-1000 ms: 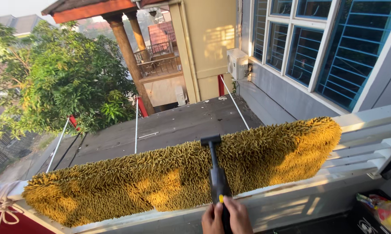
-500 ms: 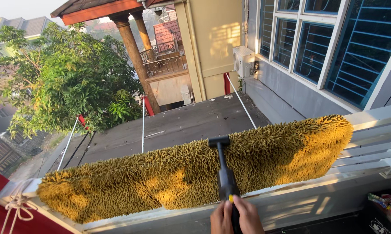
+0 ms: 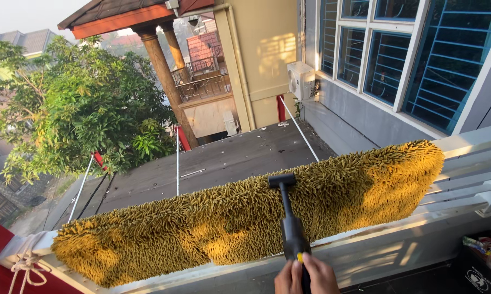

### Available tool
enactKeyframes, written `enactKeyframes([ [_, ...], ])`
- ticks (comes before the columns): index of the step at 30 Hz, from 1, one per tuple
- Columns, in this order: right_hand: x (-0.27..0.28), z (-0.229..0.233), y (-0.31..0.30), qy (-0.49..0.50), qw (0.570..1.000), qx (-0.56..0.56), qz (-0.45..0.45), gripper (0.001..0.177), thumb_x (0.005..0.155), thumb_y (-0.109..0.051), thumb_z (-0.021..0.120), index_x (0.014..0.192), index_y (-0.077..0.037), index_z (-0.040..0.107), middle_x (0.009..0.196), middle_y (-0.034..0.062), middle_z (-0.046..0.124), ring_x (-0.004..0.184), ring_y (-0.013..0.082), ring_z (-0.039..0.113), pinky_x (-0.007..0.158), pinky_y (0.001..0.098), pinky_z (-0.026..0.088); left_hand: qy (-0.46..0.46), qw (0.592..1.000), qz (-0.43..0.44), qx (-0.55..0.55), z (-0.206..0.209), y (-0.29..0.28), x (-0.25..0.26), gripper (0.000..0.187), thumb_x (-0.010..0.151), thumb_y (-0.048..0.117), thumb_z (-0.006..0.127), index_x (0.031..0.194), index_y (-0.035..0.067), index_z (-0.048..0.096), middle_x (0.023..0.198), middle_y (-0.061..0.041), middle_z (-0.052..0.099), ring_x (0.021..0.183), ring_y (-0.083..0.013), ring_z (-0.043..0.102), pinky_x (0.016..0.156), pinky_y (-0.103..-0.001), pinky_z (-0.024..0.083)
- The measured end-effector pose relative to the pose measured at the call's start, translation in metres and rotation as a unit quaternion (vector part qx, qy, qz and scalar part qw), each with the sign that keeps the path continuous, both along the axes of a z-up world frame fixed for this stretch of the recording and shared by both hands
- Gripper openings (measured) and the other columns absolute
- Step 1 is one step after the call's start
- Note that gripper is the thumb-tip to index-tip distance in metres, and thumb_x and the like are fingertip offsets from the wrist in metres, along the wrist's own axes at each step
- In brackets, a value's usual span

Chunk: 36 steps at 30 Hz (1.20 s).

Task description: The person uses a handheld vacuum cleaner to clean a yellow rug draped over a balcony railing. The person moves the vacuum head back and forth along the rug's surface, occasionally using the left hand to adjust the rug's position.

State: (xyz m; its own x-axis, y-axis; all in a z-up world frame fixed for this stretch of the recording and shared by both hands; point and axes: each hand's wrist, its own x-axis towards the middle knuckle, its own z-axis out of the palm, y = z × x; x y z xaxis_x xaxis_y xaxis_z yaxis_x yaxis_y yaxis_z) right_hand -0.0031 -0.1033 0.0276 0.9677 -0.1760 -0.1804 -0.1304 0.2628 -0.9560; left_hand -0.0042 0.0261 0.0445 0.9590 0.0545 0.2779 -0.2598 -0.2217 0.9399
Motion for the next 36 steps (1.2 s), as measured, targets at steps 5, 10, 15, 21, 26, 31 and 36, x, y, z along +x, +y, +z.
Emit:
enactKeyframes([
  [5,0.009,-0.006,0.007,-0.037,0.999,-0.015,-0.026,0.045,0.097,-0.032,0.063,0.11,0.009,0.077,0.094,0.0121,0.078,0.089,0.0142,0.068,0.08,0.0307,0.055,0.006,1.0,-0.007,0.005,0.0,0.004,-0.006,0.034,0.1,0.033,0.056,0.105,0.004,0.073,0.089,-0.02,0.077,0.085,-0.0257,0.08,0.074,-0.037,0.059],
  [10,0.021,0.065,0.02,-0.004,0.999,0.045,-0.028,0.047,0.103,-0.035,0.06,0.109,0.009,0.073,0.091,0.014,0.071,0.083,0.0189,0.064,0.074,0.0357,0.051,0.102,0.994,-0.032,0.012,0.085,0.005,0.007,0.044,0.107,0.034,0.049,0.099,-0.005,0.066,0.083,-0.026,0.069,0.078,-0.0373,0.065,0.07,-0.041,0.051],
  [15,-0.008,0.022,0.024,-0.069,0.985,-0.139,-0.07,0.044,0.095,-0.035,0.061,0.108,0.004,0.075,0.096,0.008,0.081,0.095,0.0124,0.072,0.086,0.0284,0.052,0.054,0.998,-0.01,0.012,0.038,0.012,-0.019,0.039,0.101,0.034,0.054,0.107,0.0,0.07,0.089,-0.024,0.074,0.089,-0.0286,0.077,0.078,-0.037,0.056],
  [21,0.014,0.039,0.019,-0.044,0.989,-0.126,-0.068,0.045,0.097,-0.037,0.06,0.106,0.004,0.077,0.088,0.0135,0.08,0.087,0.0188,0.072,0.081,0.0349,0.053,0.068,0.998,-0.005,0.016,0.08,0.002,-0.015,0.042,0.104,0.035,0.049,0.104,-0.002,0.069,0.088,-0.024,0.073,0.085,-0.0336,0.073,0.076,-0.039,0.054],
  [26,0.032,0.048,-0.004,0.024,0.999,-0.046,0.0,0.049,0.102,-0.038,0.058,0.103,0.008,0.076,0.087,0.0162,0.073,0.082,0.0232,0.066,0.076,0.0394,0.052,0.127,0.992,-0.022,0.016,0.095,-0.014,-0.003,0.046,0.108,0.035,0.046,0.097,-0.005,0.065,0.086,-0.028,0.068,0.086,-0.0425,0.065,0.074,-0.04,0.052],
  [31,0.013,-0.017,-0.01,-0.045,0.999,-0.017,-0.003,0.042,0.09,-0.034,0.068,0.102,0.005,0.078,0.086,0.0157,0.081,0.086,0.0192,0.073,0.081,0.0349,0.056,0.008,0.999,0.041,-0.012,0.013,-0.033,0.001,0.046,0.109,0.036,0.046,0.1,-0.005,0.066,0.087,-0.028,0.069,0.085,-0.0407,0.065,0.074,-0.04,0.053],
  [36,0.046,0.028,-0.025,-0.052,0.992,-0.116,0.017,0.047,0.099,-0.036,0.06,0.099,0.007,0.077,0.085,0.0153,0.077,0.081,0.0175,0.067,0.077,0.0352,0.054,0.088,0.995,0.035,-0.012,0.049,-0.042,0.013,0.046,0.109,0.036,0.046,0.102,-0.005,0.067,0.088,-0.028,0.07,0.085,-0.0388,0.065,0.074,-0.04,0.053],
])
